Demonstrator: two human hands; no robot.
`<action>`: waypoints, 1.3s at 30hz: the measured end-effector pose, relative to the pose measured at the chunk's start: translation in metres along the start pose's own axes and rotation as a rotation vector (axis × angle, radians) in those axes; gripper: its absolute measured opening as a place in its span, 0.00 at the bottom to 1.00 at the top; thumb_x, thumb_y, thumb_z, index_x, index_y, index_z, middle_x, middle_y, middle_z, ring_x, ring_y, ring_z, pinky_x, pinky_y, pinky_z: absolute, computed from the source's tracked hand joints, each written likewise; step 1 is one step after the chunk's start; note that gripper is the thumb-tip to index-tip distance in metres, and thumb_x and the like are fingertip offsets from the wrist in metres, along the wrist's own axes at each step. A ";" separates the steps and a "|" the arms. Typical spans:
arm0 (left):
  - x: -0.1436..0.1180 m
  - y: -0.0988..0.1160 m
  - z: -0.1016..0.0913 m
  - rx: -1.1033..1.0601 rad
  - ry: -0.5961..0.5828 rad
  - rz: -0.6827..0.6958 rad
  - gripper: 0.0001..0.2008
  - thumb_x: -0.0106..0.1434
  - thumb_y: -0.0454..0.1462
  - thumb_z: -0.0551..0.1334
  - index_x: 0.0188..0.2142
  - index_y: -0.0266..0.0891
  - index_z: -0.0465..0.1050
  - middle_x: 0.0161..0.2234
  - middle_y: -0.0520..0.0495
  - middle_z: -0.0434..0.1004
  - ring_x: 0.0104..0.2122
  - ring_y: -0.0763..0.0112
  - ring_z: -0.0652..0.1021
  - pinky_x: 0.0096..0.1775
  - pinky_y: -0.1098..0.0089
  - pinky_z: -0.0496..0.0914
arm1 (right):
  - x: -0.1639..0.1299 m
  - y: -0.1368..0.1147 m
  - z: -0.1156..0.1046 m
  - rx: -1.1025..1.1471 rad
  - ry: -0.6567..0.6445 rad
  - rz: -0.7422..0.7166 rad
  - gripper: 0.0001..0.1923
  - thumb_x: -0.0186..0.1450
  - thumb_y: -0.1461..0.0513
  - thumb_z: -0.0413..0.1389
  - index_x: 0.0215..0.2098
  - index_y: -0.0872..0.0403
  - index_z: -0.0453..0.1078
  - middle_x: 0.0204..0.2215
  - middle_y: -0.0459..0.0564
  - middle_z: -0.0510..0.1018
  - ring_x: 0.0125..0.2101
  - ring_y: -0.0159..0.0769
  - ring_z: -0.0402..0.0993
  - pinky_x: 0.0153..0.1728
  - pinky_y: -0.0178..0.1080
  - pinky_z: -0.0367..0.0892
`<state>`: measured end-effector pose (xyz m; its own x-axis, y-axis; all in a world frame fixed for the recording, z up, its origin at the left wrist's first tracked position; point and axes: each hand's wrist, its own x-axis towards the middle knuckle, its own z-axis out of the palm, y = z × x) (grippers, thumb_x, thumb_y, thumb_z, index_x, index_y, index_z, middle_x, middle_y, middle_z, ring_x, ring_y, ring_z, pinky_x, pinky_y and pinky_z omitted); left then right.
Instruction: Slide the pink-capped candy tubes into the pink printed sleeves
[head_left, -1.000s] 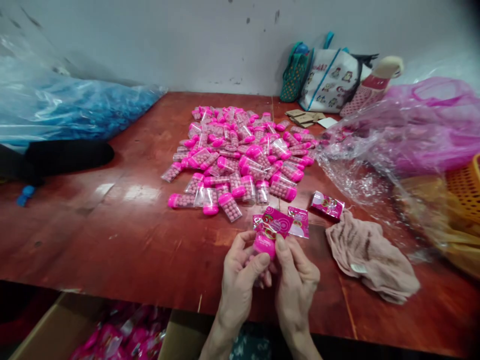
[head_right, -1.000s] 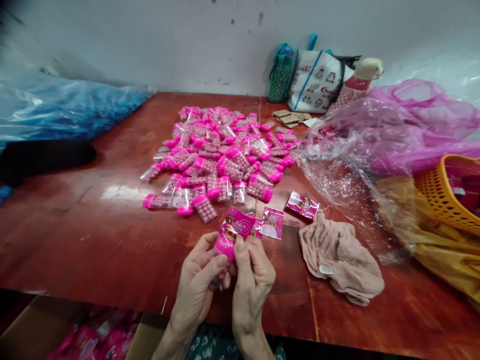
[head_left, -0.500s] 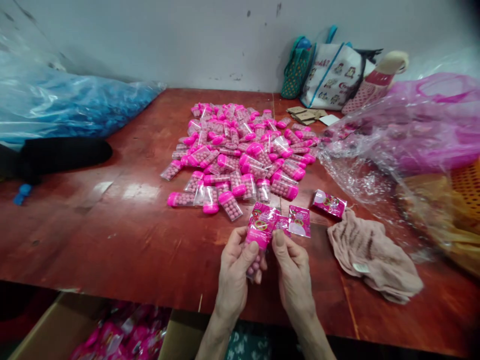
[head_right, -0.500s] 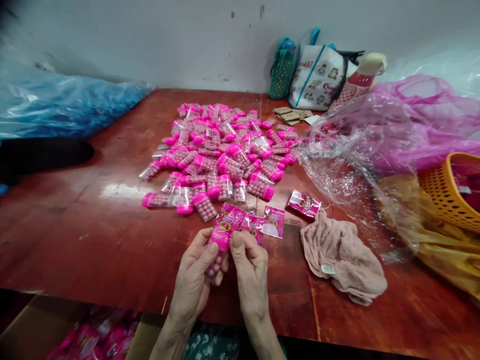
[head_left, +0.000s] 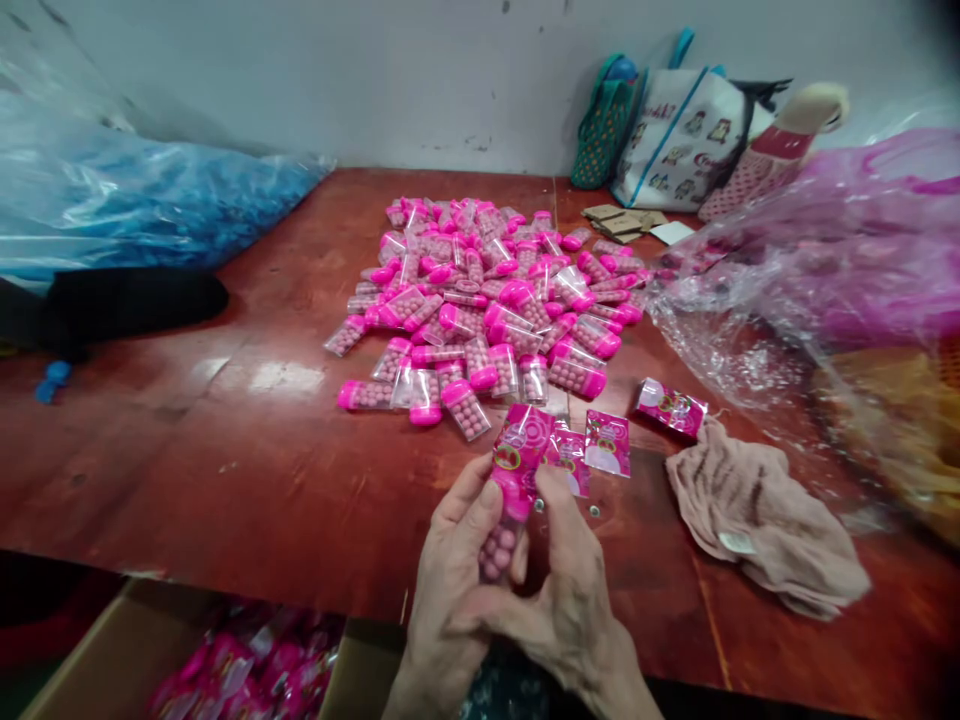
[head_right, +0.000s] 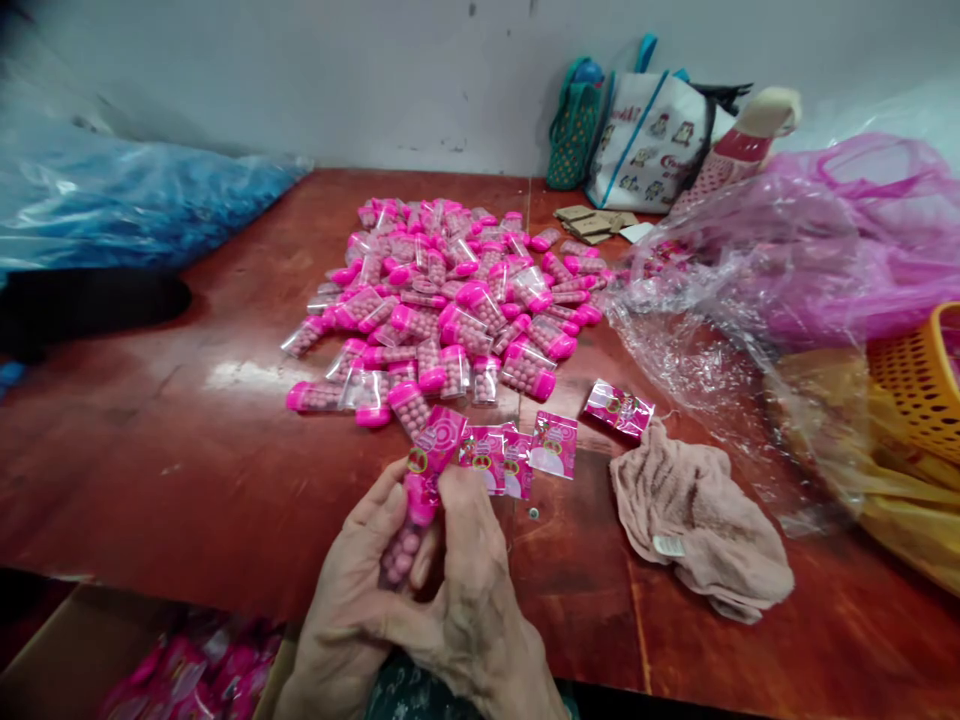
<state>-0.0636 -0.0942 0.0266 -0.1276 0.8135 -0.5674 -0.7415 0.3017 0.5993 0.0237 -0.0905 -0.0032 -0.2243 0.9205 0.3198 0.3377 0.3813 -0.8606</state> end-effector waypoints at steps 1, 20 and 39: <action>-0.001 0.002 0.000 -0.014 0.033 -0.022 0.17 0.53 0.40 0.65 0.41 0.38 0.68 0.13 0.59 0.62 0.12 0.85 0.61 0.15 0.84 0.55 | 0.000 -0.003 0.001 -0.036 0.035 -0.049 0.43 0.47 0.57 0.64 0.55 0.53 0.49 0.40 0.55 0.68 0.38 0.46 0.69 0.35 0.44 0.69; -0.003 0.002 -0.011 0.257 -0.109 -0.028 0.16 0.56 0.43 0.62 0.43 0.39 0.70 0.15 0.57 0.62 0.13 0.85 0.62 0.14 0.84 0.51 | 0.007 -0.007 -0.010 0.468 0.208 0.445 0.16 0.63 0.51 0.49 0.27 0.53 0.68 0.23 0.45 0.71 0.23 0.32 0.67 0.26 0.34 0.65; -0.005 -0.008 -0.010 0.407 -0.378 -0.042 0.31 0.53 0.35 0.64 0.56 0.38 0.58 0.19 0.54 0.68 0.15 0.82 0.62 0.17 0.80 0.57 | 0.012 -0.012 -0.020 0.606 0.335 0.636 0.19 0.61 0.53 0.53 0.17 0.55 0.59 0.15 0.39 0.56 0.17 0.24 0.49 0.15 0.29 0.49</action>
<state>-0.0633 -0.1057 0.0191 0.1974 0.8957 -0.3985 -0.4167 0.4446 0.7929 0.0352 -0.0829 0.0190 0.1454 0.9532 -0.2651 -0.2480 -0.2243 -0.9424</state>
